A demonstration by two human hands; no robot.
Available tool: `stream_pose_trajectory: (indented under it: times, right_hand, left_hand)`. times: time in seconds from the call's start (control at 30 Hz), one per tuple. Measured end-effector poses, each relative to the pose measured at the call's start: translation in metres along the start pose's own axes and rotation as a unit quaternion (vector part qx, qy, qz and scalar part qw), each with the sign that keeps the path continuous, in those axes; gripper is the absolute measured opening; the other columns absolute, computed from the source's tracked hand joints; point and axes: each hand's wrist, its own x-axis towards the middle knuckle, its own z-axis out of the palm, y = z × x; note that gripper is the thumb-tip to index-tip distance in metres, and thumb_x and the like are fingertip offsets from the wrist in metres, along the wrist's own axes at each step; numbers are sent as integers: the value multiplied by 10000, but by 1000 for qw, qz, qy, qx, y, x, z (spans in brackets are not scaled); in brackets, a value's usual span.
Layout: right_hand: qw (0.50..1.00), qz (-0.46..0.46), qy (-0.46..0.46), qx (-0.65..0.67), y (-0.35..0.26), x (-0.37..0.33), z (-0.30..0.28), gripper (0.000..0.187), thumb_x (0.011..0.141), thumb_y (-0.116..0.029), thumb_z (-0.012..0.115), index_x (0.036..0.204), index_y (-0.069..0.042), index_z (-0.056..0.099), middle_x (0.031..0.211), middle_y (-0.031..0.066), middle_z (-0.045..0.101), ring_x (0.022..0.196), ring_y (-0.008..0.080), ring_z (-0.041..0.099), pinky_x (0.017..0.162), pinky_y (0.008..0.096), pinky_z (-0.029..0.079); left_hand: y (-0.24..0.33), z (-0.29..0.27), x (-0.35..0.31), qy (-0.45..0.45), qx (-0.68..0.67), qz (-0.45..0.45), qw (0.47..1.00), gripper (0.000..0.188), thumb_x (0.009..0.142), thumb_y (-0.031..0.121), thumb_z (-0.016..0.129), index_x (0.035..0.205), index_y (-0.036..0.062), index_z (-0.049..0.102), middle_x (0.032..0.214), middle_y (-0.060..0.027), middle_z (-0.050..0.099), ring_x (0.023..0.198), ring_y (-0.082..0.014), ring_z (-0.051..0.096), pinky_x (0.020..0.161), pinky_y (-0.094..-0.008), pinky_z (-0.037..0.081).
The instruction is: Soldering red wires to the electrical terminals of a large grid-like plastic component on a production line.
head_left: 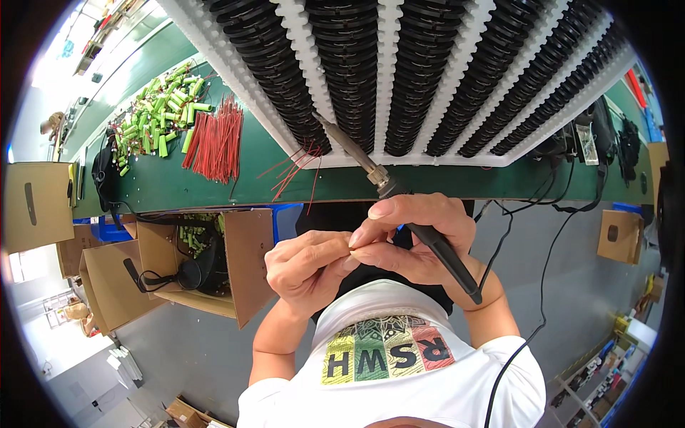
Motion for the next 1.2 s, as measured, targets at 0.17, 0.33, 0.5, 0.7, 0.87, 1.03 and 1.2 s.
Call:
stream_pose_trajectory:
  times: [0.17,0.33,0.5,0.7,0.87,1.03,1.2]
  right_hand:
    - [999,15,25,24,2,-3,2,506,749,50,823,1199,-35,609,797,103,745,639,140,673,561,213,518]
    - [996,0,36,-88,5,-1,0,442,791,16,794,1189,-19,607,775,80,730,635,137,669,548,205,502]
    - [978,0,85,-190,0,3,-8,320,817,5,729,1129,-6,662,741,28,697,531,99,541,509,209,451]
    - [965,9,113,-238,4,10,-9,261,806,-13,698,1065,-10,661,700,13,674,483,101,501,480,217,433]
    - [968,8,69,-243,12,13,-9,208,845,-67,683,1033,1,628,643,-7,611,464,66,395,468,192,340]
    - [971,61,77,-218,17,17,-7,156,844,-69,691,980,-11,639,625,-19,595,463,56,403,455,184,317]
    - [969,75,77,-221,20,20,-6,162,843,-78,702,981,-14,647,599,-30,572,457,52,395,448,183,304]
  left_hand:
    - [1,10,-3,64,-62,-23,996,129,755,-58,777,846,-19,693,735,-103,716,558,-133,598,495,-224,478]
    - [1,14,10,145,-46,-107,983,55,827,-51,714,847,-8,687,692,-79,699,550,-105,575,499,-207,447]
    - [-40,-2,47,139,139,-163,967,34,887,15,687,859,-5,689,648,-18,680,520,-56,489,501,-180,369]
    - [-65,-5,56,118,108,-179,971,49,883,28,703,869,-19,697,655,-15,688,514,-57,474,496,-182,369]
    - [-68,-4,55,126,110,-171,971,59,886,30,707,875,-28,703,665,-29,695,520,-62,506,502,-176,380]
    - [-68,-5,55,124,103,-173,972,58,889,29,711,875,-27,702,675,-36,700,540,-63,553,512,-174,401]
    - [-68,-6,56,124,99,-162,974,52,892,22,713,874,-25,703,673,-36,698,567,-65,596,519,-173,419]
